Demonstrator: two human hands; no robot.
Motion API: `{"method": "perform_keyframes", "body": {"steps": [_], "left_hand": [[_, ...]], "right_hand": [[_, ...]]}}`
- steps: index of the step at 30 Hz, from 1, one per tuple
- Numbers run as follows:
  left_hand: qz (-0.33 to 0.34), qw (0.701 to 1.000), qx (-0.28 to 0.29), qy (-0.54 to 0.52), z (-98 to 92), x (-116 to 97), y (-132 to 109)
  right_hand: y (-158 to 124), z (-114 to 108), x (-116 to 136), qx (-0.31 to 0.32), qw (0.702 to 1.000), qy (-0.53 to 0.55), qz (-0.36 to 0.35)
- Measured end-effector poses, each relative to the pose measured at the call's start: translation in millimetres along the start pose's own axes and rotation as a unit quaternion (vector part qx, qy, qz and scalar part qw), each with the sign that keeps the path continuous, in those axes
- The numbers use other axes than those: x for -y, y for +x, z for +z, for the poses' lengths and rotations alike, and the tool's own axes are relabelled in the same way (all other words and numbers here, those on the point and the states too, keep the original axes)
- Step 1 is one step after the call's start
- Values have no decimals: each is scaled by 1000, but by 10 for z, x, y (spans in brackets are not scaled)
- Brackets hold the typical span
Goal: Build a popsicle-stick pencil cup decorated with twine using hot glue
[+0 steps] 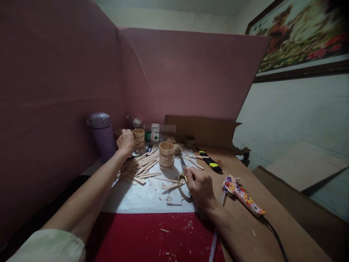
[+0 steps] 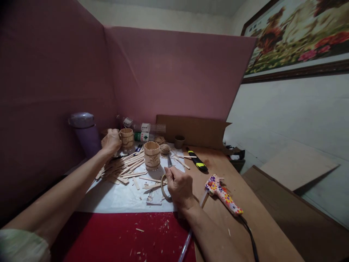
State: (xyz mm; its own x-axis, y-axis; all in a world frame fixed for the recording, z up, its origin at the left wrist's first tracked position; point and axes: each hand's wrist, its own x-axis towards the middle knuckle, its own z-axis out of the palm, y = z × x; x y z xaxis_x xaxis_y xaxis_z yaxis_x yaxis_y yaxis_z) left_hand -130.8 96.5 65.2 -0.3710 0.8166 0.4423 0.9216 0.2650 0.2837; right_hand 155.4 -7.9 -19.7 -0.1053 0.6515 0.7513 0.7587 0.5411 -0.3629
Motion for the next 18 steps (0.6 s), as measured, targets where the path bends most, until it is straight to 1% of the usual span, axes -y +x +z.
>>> {"method": "perform_keyframes", "body": {"steps": [2,4,7,10,11,14,15,16,18], "left_hand": [[-1,1000,8,6,4,47,64],[-5,1000,3,4,14,64,109],[-5,1000,-24,-10,0,56,166],[15,994,-90,-60,-86,20,195],[26,990,-112,-81,-130,3,193],[50,981,-152,-111,-286,-71,163],[55,974,-179,-125,-335,-104,151],[71,960,-221,-159,-379,-143,141],[102,927,-278,-231,-450,-236,136]], "right_hand": [[-1,1,0,2,1000,-1,-1],[1,4,0,2,1000,0,-3],[6,13,0,1,1000,4,-2],[8,16,5,5,1000,6,0],[8,14,8,7,1000,5,0],[8,3,21,11,1000,5,1],[9,0,25,12,1000,5,2],[11,-3,26,13,1000,7,4],[17,-5,24,15,1000,11,6]]}}
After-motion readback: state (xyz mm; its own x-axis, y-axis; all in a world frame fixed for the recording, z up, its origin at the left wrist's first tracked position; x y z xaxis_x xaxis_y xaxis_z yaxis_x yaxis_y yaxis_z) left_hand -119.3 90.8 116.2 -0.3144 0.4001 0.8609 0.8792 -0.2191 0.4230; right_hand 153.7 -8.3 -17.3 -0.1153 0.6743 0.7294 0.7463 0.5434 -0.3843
